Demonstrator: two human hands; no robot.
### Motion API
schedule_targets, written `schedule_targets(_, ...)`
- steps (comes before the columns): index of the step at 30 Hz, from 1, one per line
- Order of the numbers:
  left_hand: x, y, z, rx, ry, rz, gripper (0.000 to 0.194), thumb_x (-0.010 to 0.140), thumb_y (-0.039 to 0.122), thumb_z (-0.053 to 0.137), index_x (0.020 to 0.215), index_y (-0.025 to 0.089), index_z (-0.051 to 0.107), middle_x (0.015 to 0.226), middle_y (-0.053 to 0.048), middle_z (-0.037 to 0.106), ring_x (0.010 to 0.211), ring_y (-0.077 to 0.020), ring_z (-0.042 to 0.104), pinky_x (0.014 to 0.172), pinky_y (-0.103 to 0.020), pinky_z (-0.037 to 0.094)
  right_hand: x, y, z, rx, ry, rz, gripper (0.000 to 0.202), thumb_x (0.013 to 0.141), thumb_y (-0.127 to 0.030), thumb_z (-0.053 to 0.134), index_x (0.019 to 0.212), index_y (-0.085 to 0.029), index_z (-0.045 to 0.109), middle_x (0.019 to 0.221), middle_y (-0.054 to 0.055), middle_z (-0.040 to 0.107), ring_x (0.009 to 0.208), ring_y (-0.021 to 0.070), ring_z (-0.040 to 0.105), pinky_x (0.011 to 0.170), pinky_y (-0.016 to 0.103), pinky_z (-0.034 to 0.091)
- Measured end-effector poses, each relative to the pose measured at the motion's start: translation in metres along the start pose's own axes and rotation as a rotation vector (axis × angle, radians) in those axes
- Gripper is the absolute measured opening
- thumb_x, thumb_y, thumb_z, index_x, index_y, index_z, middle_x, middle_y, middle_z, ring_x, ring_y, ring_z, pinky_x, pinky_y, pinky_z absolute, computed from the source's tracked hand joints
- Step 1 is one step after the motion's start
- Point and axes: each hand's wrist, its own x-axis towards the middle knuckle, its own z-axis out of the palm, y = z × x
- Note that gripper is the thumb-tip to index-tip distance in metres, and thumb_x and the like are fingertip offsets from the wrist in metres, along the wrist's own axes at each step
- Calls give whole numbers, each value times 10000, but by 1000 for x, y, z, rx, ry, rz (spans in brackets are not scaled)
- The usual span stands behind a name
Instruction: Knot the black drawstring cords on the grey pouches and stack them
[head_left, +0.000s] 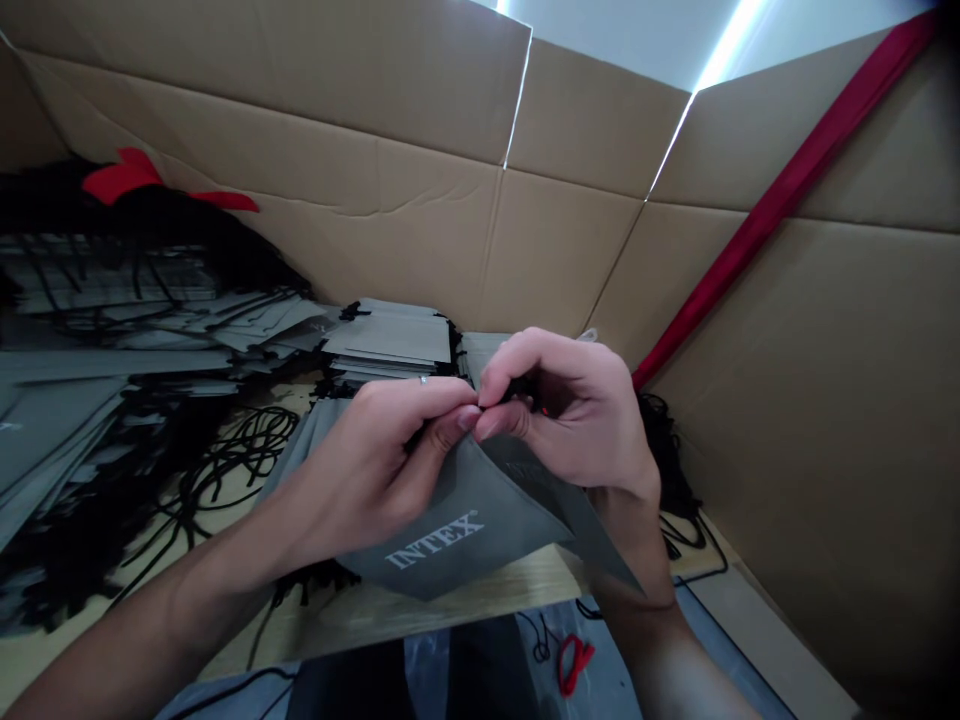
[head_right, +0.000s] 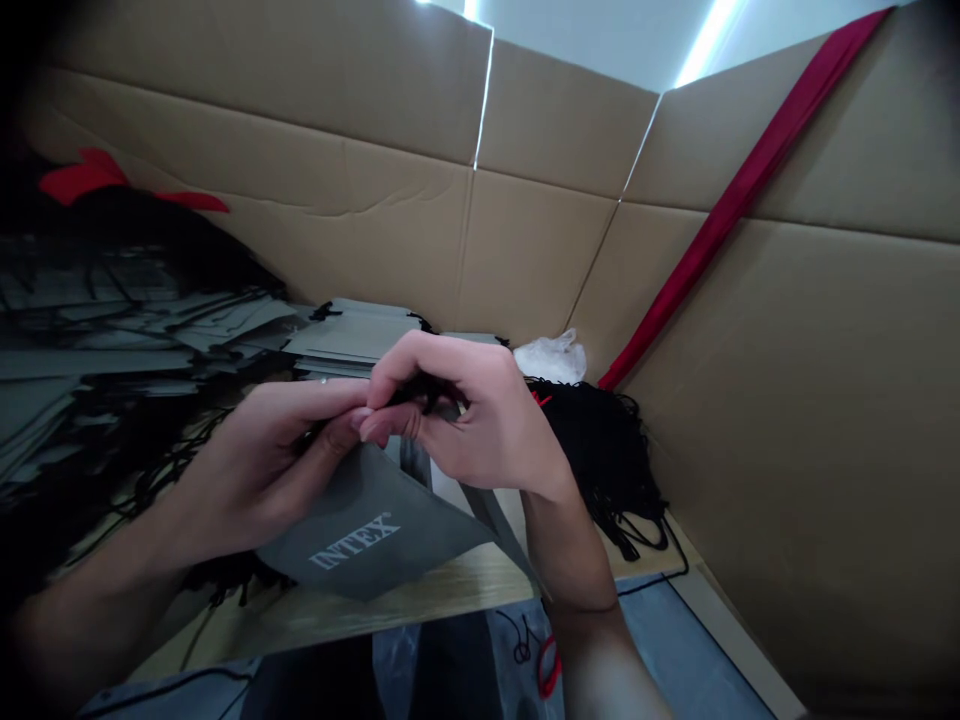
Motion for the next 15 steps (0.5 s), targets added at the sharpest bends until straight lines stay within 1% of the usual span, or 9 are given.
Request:
schedule_targets(2, 0, 0, -1, 25, 20, 44, 314, 1154, 152, 501, 871, 181, 634, 711, 55, 538, 619, -85, 441, 588, -242, 364, 0, 2, 1, 78, 40, 51, 289, 884, -400, 1043, 928, -232, 811, 844, 1, 798, 711, 148, 707, 627, 285, 551)
schedule_targets(5, -2, -2, -3, 13, 35, 141, 302, 1133, 112, 534, 849, 191, 600, 709, 63, 499, 617, -80, 423, 592, -241, 356, 1, 6, 7, 288, 57, 89, 324, 821, -366, 1087, 888, -216, 807, 806, 4, 794, 684, 148, 732, 619, 268, 579)
schedule_targets(7, -4, -4, -5, -24, 18, 178, 294, 1125, 97, 544, 853, 199, 591, 725, 55, 540, 633, -87, 457, 605, -251, 372, 1, 8, 14, 441, 52, 104, 351, 781, -343, 1110, 868, -207, 799, 781, 2, 783, 652, 147, 737, 611, 261, 599)
schedule_targets(10, -7, -5, -4, -94, 2, 209, 262, 1115, 78, 571, 892, 209, 616, 764, 38, 621, 649, -98, 512, 617, -266, 403, -2, 6, 26, 575, 95, 150, 385, 769, -377, 1115, 850, -208, 778, 742, -10, 749, 610, 145, 712, 600, 265, 595)
schedule_targets(12, -7, -4, 0, -129, 26, 208, 254, 1131, 115, 594, 898, 211, 631, 756, 32, 626, 634, -103, 514, 606, -275, 407, -4, 1, 27, 586, 134, 179, 383, 804, -418, 1092, 856, -216, 771, 744, -12, 734, 601, 146, 691, 606, 276, 588)
schedule_targets(13, -7, -4, 2, -135, 49, 180, 268, 1150, 151, 594, 893, 212, 637, 743, 30, 617, 626, -106, 513, 601, -279, 408, -5, -2, 25, 555, 143, 193, 366, 829, -429, 1075, 872, -220, 777, 762, -5, 738, 612, 149, 688, 613, 282, 585)
schedule_targets(15, -7, -4, 1, -137, 142, 85, 323, 1194, 250, 569, 882, 217, 647, 735, 22, 608, 631, -121, 521, 598, -286, 418, -4, -8, 15, 427, 138, 199, 326, 857, -433, 1056, 950, -232, 816, 796, 4, 743, 638, 152, 666, 605, 280, 554)
